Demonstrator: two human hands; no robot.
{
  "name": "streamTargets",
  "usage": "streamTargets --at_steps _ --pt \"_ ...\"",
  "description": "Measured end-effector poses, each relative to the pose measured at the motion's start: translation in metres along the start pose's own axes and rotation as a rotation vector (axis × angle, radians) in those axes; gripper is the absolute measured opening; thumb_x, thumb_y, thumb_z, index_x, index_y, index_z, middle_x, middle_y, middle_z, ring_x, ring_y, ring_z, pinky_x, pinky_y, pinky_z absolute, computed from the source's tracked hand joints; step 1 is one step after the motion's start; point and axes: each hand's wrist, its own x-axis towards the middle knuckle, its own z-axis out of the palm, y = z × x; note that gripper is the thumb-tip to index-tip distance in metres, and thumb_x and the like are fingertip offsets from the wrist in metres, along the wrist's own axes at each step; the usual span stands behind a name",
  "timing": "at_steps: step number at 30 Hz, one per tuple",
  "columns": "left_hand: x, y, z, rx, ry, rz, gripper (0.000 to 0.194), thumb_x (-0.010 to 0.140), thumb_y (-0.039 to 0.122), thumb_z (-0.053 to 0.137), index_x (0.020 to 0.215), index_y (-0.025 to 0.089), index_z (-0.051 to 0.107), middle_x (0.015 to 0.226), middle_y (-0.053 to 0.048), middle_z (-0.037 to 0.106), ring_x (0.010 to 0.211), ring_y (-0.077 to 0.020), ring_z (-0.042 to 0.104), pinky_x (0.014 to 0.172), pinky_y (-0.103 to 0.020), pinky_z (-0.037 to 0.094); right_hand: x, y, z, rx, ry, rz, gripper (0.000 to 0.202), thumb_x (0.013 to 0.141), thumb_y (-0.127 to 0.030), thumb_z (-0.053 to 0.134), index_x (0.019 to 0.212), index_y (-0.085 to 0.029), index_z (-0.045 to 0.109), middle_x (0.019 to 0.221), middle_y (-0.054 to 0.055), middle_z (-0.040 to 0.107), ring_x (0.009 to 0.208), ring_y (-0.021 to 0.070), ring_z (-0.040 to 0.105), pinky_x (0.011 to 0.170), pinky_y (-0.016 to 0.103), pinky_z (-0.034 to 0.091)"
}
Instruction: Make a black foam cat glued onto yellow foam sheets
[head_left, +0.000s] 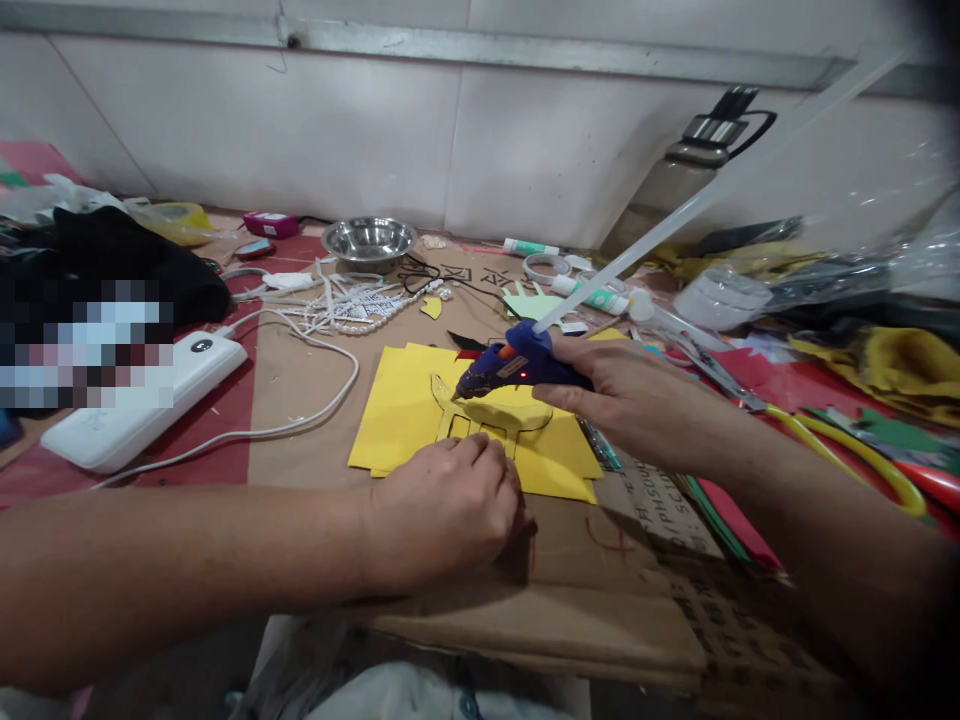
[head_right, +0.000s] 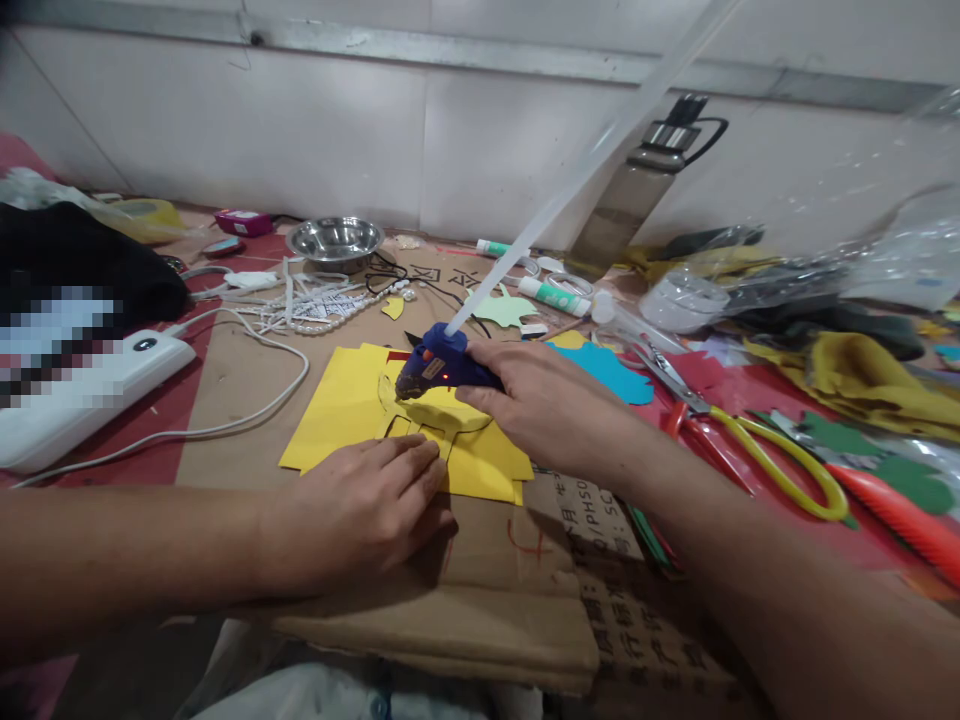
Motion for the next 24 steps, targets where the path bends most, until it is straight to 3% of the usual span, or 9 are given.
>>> streamTargets --at_steps 8,15,24 --pt "0.000 0.000 -0.001 0.003 -0.019 0.009 0.033 0.100 0.031 0.043 0.090 0.010 0.066 0.088 -0.014 0.069 0.086 -0.0224 0.066 0.074 -0.034 0.055 0.002 -0.005 0.000 0.002 0.008 0.011 0.038 0.090 -0.036 0.050 0.122 -0.021 0.064 0.120 0.009 0.070 0.106 0.0285 0.064 0.090 0.040 0.048" --pt "0.000 -0.001 0.000 -0.002 -0.007 0.017 0.031 0.099 0.030 0.044 0.090 0.009 0.066 0.086 -0.014 0.068 0.084 -0.0214 0.065 0.075 -0.034 0.055 0.003 0.000 0.002 0.028 0.060 0.009 0.028 0.089 -0.036 0.052 0.106 -0.019 0.067 0.096 0.009 0.073 0.093 0.0268 0.066 0.080 0.035 0.050" --pt "0.000 -0.001 -0.001 -0.005 -0.008 0.016 0.030 0.099 0.030 0.045 0.090 0.009 0.065 0.087 -0.014 0.067 0.084 -0.0216 0.065 0.076 -0.035 0.055 0.013 -0.008 0.005 0.011 0.009 0.043 0.027 0.092 -0.032 0.050 0.106 -0.016 0.066 0.102 0.012 0.070 0.095 0.0257 0.064 0.082 0.035 0.047"
